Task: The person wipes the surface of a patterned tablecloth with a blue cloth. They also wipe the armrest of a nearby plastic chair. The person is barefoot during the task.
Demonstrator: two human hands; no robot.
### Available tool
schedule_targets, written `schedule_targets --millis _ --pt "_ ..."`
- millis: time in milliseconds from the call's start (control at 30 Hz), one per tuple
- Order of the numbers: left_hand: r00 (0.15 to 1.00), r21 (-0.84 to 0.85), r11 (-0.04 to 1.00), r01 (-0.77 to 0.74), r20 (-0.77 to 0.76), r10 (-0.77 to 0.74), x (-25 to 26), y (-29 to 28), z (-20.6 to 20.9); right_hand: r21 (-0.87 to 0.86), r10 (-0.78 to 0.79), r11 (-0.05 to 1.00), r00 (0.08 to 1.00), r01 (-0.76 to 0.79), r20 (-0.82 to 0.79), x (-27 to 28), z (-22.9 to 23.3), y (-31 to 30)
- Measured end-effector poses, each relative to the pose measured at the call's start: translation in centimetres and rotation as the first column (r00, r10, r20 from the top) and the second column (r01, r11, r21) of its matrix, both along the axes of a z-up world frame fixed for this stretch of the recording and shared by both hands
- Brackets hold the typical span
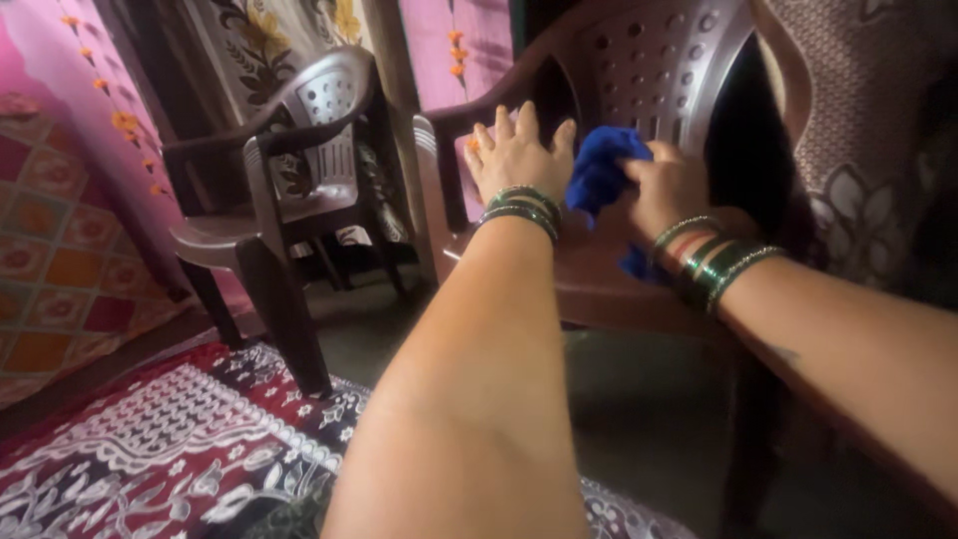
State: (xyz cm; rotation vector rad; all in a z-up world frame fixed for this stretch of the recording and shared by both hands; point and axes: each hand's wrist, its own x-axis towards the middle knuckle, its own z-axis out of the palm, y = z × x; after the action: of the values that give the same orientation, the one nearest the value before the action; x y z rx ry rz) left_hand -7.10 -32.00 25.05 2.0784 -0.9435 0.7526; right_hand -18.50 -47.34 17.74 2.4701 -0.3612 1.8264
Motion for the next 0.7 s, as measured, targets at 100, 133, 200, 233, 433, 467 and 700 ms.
schedule_targets --millis 100,133,200,233,433,467,700 --pt "0.999 0.004 1.0 0.023 0.025 -0.023 -0.6 -0.1 0.6 -0.103 -0.159 0.982 0.987 0.158 0.002 -0.3 0.6 -1.1" --pt "0.999 0.005 1.0 0.03 0.028 -0.03 -0.8 0.0 0.7 -0.113 -0.197 0.974 0.98 0.194 -0.018 -0.9 0.7 -1.2" --pt "0.998 -0.004 0.999 0.041 0.057 -0.041 -1.1 0.3 1.1 -0.135 -0.266 0.957 0.963 0.257 -0.052 -1.6 1.2 -0.9" --pt "0.996 -0.012 0.999 0.044 0.074 -0.043 -1.2 0.5 1.2 -0.111 -0.242 0.965 0.97 0.236 -0.04 -2.0 1.6 -0.5" --pt "0.984 -0.045 0.999 0.011 0.178 -0.003 -1.6 3.2 2.2 -0.073 -0.267 0.96 0.961 0.272 0.071 -3.3 4.9 2.4" --pt "0.978 -0.06 0.998 0.001 0.209 0.012 -1.6 3.9 2.4 -0.04 -0.231 0.971 0.969 0.235 0.091 -3.3 5.3 2.9" --pt "0.962 -0.023 0.999 0.048 0.269 -0.04 -3.3 8.0 5.5 -0.245 -0.25 0.925 0.95 0.292 0.187 -4.6 9.9 5.7"
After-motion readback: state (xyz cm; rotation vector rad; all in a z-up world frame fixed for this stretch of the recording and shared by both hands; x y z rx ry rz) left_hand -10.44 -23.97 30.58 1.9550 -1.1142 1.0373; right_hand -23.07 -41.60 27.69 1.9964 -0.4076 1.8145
